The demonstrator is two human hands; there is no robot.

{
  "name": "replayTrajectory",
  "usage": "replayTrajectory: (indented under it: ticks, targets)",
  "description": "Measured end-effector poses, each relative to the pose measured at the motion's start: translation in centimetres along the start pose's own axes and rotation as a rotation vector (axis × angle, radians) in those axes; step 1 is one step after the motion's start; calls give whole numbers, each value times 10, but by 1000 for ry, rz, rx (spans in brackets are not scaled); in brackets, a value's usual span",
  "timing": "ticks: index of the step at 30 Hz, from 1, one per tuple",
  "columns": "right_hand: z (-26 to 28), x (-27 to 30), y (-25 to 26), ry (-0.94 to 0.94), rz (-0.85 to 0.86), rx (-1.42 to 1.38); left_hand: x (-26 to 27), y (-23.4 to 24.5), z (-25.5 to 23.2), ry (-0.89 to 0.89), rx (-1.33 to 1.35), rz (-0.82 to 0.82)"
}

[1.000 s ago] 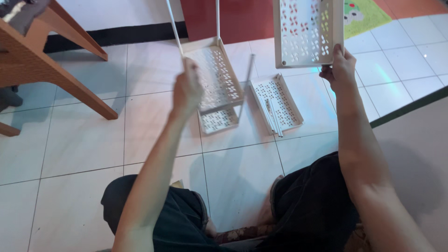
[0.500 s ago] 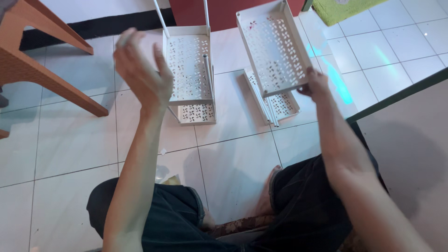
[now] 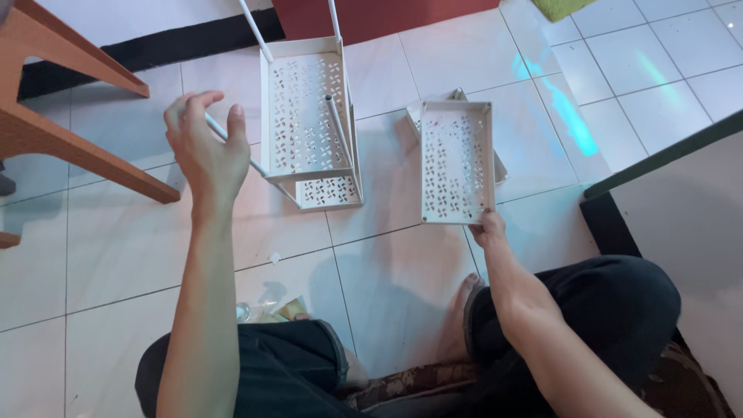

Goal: The person assembles a white plastic three-tier storage rack by inserting white support poles into the corner holes of the trays. They stack the trays vertically and secure them with the poles, working on a tiled floor.

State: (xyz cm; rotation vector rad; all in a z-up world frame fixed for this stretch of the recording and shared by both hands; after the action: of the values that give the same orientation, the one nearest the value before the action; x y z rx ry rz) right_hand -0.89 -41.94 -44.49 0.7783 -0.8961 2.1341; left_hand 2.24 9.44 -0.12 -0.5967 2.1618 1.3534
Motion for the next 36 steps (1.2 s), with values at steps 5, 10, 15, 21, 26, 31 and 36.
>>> replayTrajectory:
  ticks: [5,10,15,21,26,31,36]
  targets:
    - [-7,-10,-11,-17,143,-131,-1,-5,10,124,126,123]
    - [10,-25,-29,25,128,10,-5,-11,4,156,120,185]
    - [32,-42,-38,92,40,171,-6,-8,-1,189,105,211]
    - [62,-65,-50,267,-37,227,-7,-8,-4,225,79,242]
    - [84,-74,-49,433,-248,347,-8,-10,-4,200,70,240]
    - [92,-68,-45,685,-519,517,-9,-12,-4,164,75,228]
    - [96,-75,-36,659,-435,339,-8,-10,-3,154,61,224]
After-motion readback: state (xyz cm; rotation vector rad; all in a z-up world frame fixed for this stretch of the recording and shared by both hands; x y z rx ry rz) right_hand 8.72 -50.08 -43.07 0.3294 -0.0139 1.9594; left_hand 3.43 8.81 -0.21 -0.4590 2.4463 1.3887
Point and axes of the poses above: each hand's wrist, its own x-axis away from the middle knuckle, its own y-axis out of the back of the hand, z = x × y, the point moved 5 cm from there along -x, towards the middle knuckle, and after that the axes turned 8 degrees about -x, right-handed, at the moved point
